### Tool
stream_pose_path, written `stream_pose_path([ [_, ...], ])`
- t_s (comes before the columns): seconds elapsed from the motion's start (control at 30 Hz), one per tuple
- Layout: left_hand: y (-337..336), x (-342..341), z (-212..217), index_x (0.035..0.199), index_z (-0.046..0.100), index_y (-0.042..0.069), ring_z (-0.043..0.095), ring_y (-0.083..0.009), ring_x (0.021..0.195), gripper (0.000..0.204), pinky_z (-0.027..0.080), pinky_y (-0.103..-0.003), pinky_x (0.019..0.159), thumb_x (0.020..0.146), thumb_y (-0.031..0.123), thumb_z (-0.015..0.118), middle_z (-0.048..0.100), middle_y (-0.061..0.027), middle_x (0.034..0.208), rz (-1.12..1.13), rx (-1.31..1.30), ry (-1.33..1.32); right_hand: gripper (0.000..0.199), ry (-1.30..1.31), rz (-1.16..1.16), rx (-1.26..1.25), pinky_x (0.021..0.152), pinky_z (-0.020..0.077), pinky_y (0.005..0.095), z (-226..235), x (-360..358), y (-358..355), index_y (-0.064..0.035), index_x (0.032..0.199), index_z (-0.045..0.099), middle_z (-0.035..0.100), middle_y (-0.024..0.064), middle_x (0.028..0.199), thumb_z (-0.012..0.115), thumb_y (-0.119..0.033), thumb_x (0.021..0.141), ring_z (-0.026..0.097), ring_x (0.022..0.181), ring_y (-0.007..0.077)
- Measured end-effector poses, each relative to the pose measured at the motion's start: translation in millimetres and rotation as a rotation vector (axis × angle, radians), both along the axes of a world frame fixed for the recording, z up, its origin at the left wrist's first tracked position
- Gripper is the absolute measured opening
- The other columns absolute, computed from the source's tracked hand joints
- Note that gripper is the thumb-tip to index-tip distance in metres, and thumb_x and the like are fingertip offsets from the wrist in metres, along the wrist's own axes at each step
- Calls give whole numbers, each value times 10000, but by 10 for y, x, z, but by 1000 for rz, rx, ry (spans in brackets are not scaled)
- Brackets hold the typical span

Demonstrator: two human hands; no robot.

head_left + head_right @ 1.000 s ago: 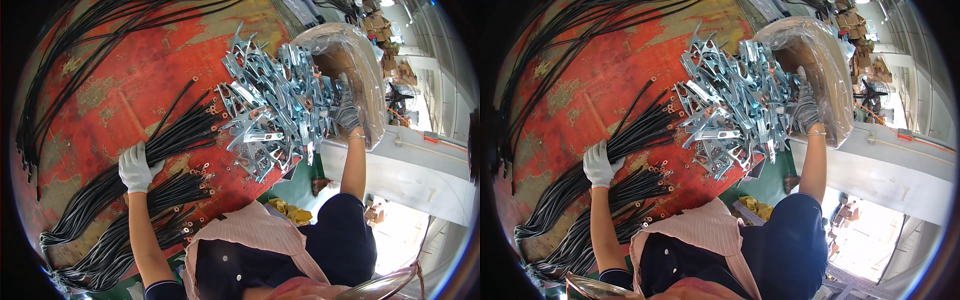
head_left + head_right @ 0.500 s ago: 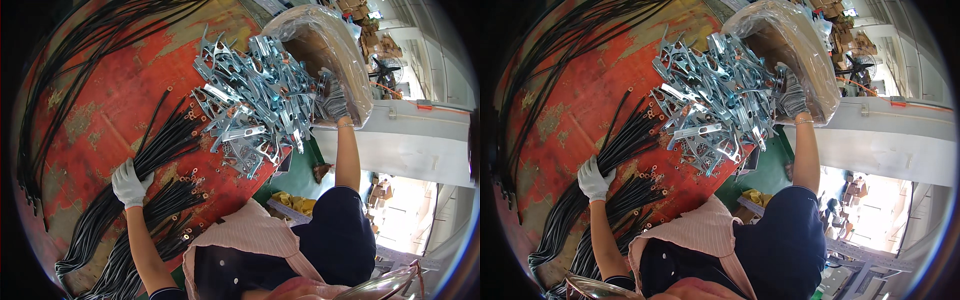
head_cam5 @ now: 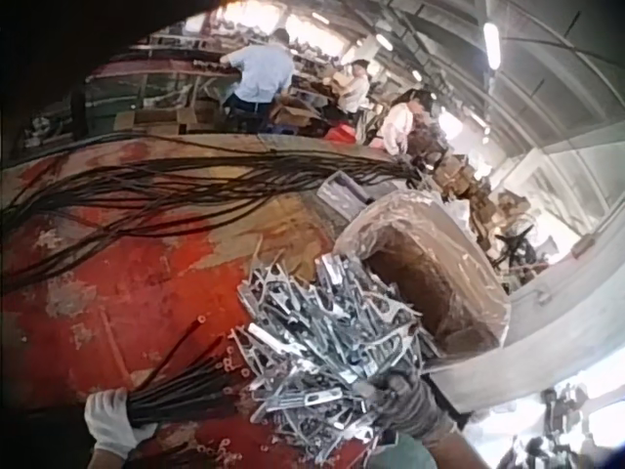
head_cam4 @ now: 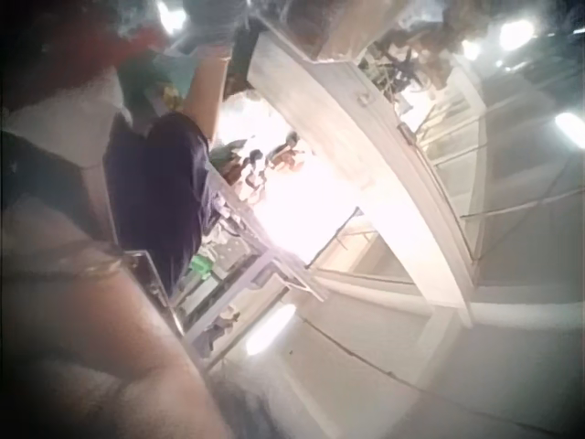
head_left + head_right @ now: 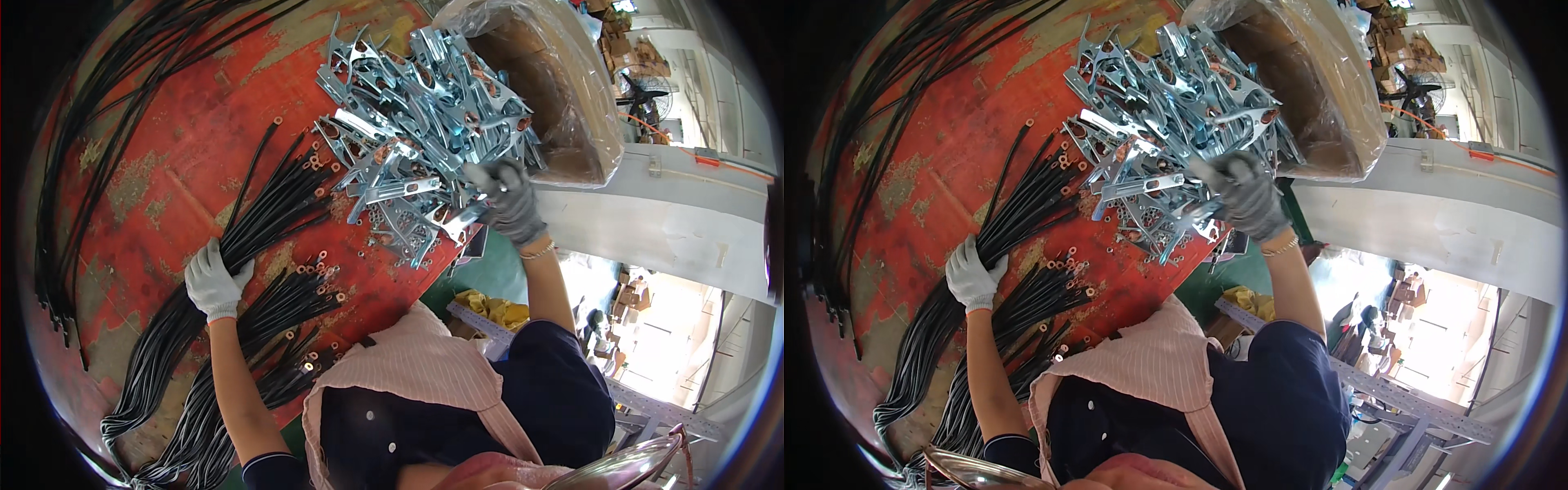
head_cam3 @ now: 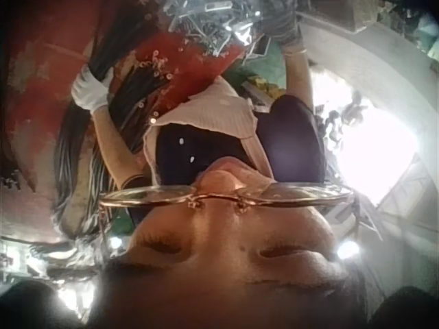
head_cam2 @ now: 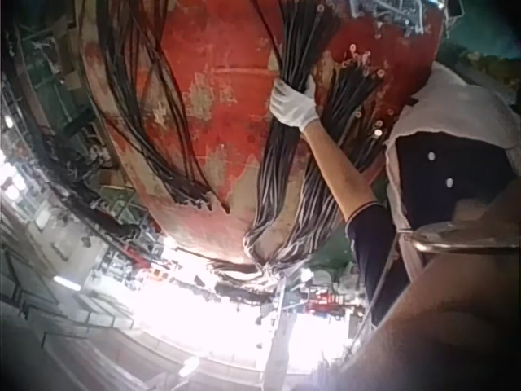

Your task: The person cuts the ties binding a bundle of cables using pliers, spreads the cables across the table, and attaches metal clamps to the cable terminals by hand.

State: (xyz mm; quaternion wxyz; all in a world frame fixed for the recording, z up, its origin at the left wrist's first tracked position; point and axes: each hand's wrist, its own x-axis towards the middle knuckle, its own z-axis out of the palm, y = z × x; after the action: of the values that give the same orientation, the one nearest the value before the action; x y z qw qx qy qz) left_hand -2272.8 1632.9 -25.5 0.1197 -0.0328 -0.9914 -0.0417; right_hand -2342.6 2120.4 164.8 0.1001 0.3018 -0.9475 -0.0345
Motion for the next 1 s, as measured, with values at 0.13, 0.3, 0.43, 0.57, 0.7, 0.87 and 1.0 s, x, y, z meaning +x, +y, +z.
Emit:
stream_pose_path([
  [0.13,29,-20,-11,1213,601,83,649,-300,946,753,517,-441,867,639,526,805,665,-108,1057,-4,12,10,677,1,99,-38,859,525,398,-77,-151,-139,-249,1360,579,608,36,1080,721,-181,702,591,987,270],
  [0.3,-24,60,-11,1268,588,92,642,-313,1016,754,511,-457,928,680,521,786,662,-122,1124,34,-8,-62,851,202,-64,-199,909,488,437,-108,32,389,-168,1411,522,601,105,1119,857,-285,638,572,1031,301],
  [0.43,2,6,-21,1231,596,90,648,-302,930,759,524,-441,846,646,526,804,665,-108,1054,-19,-7,36,1070,277,-417,-376,928,470,435,-383,116,909,-143,1514,390,576,152,1160,937,-288,606,566,1062,314],
  [0.57,-1,3,-45,1233,595,90,651,-300,934,755,528,-439,841,656,533,798,665,-108,1049,-23,-27,31,1133,235,-431,-330,946,470,432,-489,143,955,-89,1532,332,555,160,1228,950,-213,591,580,1054,328],
  [0.7,25,-12,-37,1252,586,87,653,-301,988,745,525,-448,902,678,510,797,666,-113,1100,-7,-32,-3,1067,165,-358,-679,1031,456,425,-552,241,893,-75,1531,321,528,169,1342,915,-176,651,566,1205,323],
  [0.87,17,5,-41,1249,586,88,654,-298,980,746,528,-447,895,671,508,800,665,-110,1094,-4,-45,-14,1167,191,-247,-666,978,523,403,-296,179,531,-140,1550,279,538,147,1326,961,-238,609,576,1203,299],
  [1.0,9,18,-51,1245,589,88,654,-297,983,747,528,-446,895,662,502,805,666,-110,1091,1,-55,-21,1128,-48,-307,-1247,951,530,394,-95,80,238,-123,1544,243,555,110,1332,933,-337,677,597,1133,203],
])
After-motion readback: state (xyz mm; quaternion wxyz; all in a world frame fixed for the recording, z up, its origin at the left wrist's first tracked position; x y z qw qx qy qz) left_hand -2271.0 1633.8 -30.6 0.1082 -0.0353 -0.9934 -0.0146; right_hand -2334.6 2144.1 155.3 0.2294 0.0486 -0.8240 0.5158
